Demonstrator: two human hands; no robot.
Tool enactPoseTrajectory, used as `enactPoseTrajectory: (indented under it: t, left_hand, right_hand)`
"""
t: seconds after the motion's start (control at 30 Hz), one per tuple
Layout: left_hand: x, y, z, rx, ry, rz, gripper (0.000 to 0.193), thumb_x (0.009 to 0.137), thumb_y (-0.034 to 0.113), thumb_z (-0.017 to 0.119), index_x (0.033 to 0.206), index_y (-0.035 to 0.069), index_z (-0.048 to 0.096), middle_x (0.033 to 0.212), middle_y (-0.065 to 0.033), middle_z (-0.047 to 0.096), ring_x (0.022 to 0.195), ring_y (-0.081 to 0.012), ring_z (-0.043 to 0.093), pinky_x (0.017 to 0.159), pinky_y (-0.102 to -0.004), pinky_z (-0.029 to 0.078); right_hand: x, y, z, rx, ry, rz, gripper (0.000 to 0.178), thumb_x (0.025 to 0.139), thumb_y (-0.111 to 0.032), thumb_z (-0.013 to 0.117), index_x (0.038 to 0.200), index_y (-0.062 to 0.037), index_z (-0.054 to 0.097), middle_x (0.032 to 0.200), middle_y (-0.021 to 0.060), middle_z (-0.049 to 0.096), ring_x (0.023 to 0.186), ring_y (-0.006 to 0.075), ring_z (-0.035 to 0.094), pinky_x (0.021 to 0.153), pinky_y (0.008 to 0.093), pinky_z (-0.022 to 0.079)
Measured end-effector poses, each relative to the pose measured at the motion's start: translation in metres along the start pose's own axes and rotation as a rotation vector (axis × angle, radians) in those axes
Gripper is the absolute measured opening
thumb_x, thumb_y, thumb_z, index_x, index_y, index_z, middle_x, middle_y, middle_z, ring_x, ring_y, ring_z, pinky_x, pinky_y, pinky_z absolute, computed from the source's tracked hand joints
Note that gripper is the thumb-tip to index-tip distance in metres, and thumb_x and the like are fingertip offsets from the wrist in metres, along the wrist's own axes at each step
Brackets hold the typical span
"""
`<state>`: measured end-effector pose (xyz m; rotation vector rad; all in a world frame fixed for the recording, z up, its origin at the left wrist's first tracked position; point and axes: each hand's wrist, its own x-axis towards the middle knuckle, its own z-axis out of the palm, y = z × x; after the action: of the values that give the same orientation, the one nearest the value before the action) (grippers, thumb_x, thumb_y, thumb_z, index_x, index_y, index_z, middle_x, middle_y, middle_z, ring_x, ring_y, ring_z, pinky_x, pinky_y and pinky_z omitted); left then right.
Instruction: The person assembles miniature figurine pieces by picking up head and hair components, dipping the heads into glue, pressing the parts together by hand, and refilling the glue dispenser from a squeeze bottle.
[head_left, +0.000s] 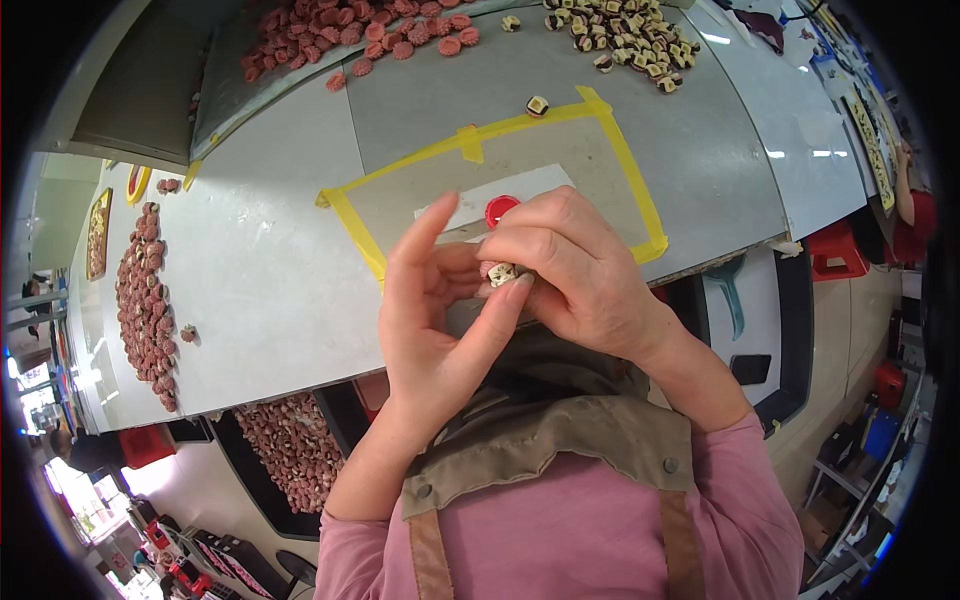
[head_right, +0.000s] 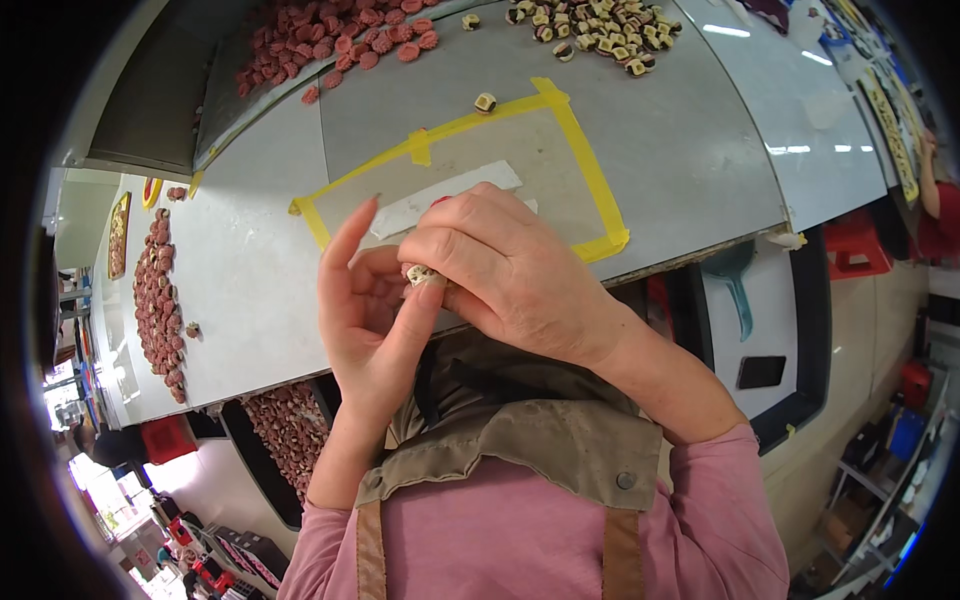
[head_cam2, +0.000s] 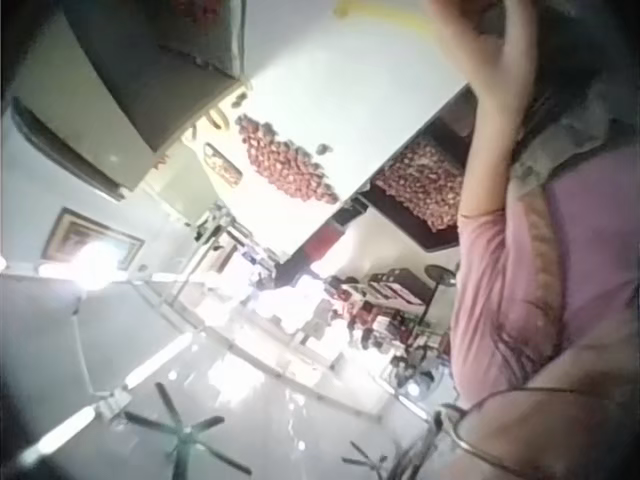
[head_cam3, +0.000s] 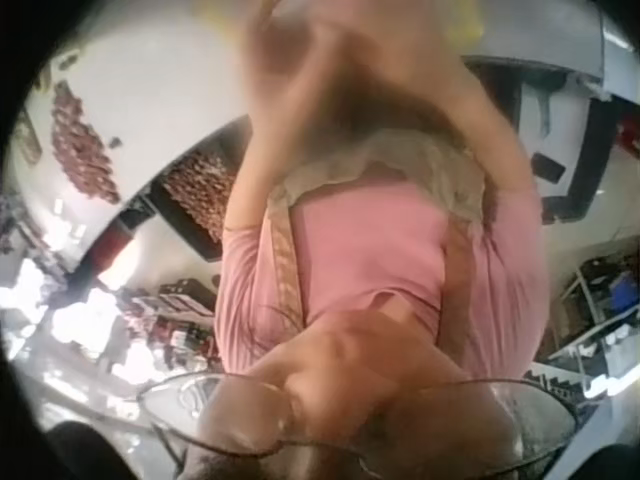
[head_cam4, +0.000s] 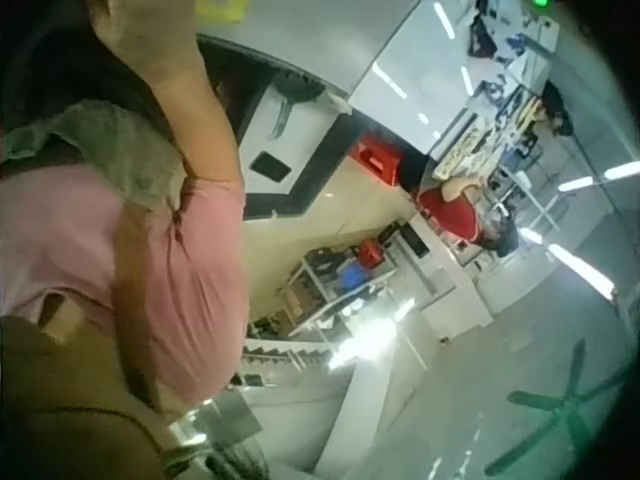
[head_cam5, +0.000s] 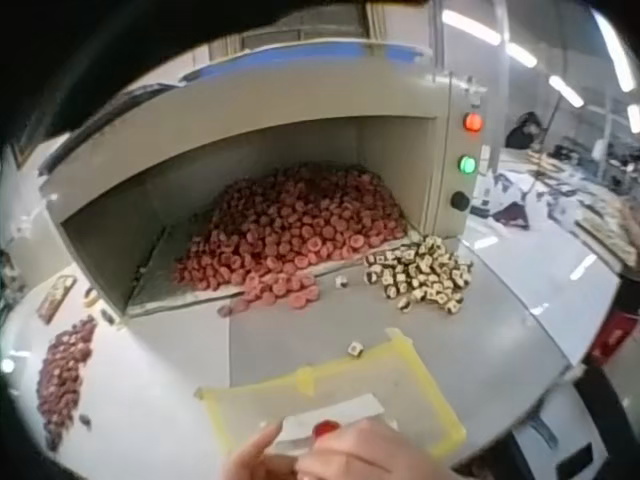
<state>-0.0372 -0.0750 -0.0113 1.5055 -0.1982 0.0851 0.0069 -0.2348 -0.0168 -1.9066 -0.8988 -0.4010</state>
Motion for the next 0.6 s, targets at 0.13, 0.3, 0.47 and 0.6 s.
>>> enactPoseTrajectory:
  t: [0.13, 0.3, 0.47, 0.6]
  left_hand:
    - [0.002, 0.001, -0.001, 0.054, -0.008, -0.024, 0.061, 0.083, -0.003, 0.068, 0.136, 0.001, 0.039, 0.101, -0.0091, 0.060, 0.094, -0.0138, 0.061, 0.082, -0.0257, 0.052]
    - [0.004, 0.017, -0.013, 0.025, 0.016, -0.089, 0.057, 0.083, -0.003, 0.066, 0.135, 0.001, 0.041, 0.101, -0.0089, 0.060, 0.092, -0.0122, 0.061, 0.082, -0.0258, 0.052]
    - [0.019, 0.023, -0.101, 1.268, 0.110, 0.221, 0.027, 0.087, 0.008, 0.062, 0.114, 0.004, 0.061, 0.104, -0.0117, 0.063, 0.093, -0.0268, 0.059, 0.084, -0.0369, 0.047]
    - [0.033, 0.035, -0.148, 1.672, 0.273, 0.283, 0.030, 0.088, 0.012, 0.062, 0.117, 0.006, 0.061, 0.122, -0.0121, 0.057, 0.108, -0.0288, 0.056, 0.093, -0.0384, 0.043]
  right_hand:
    - [0.001, -0.004, -0.002, -0.081, 0.037, -0.026, 0.032, 0.071, 0.001, 0.073, 0.100, -0.0067, 0.062, 0.096, 0.0066, 0.059, 0.088, 0.0257, 0.057, 0.075, 0.0350, 0.050]
    - [0.012, -0.010, -0.013, -0.146, -0.050, 0.000, 0.030, 0.076, -0.003, 0.070, 0.105, -0.0063, 0.062, 0.100, 0.0088, 0.060, 0.090, 0.0262, 0.058, 0.077, 0.0355, 0.049]
    - [0.018, 0.020, -0.062, -0.258, -0.081, 0.126, 0.031, 0.084, -0.008, 0.066, 0.113, -0.0064, 0.060, 0.105, 0.0119, 0.060, 0.093, 0.0276, 0.059, 0.081, 0.0354, 0.049]
    - [0.037, 0.044, -0.073, -0.204, -0.058, 0.281, 0.029, 0.086, -0.007, 0.062, 0.114, -0.0072, 0.059, 0.105, 0.0115, 0.060, 0.095, 0.0278, 0.059, 0.082, 0.0362, 0.048]
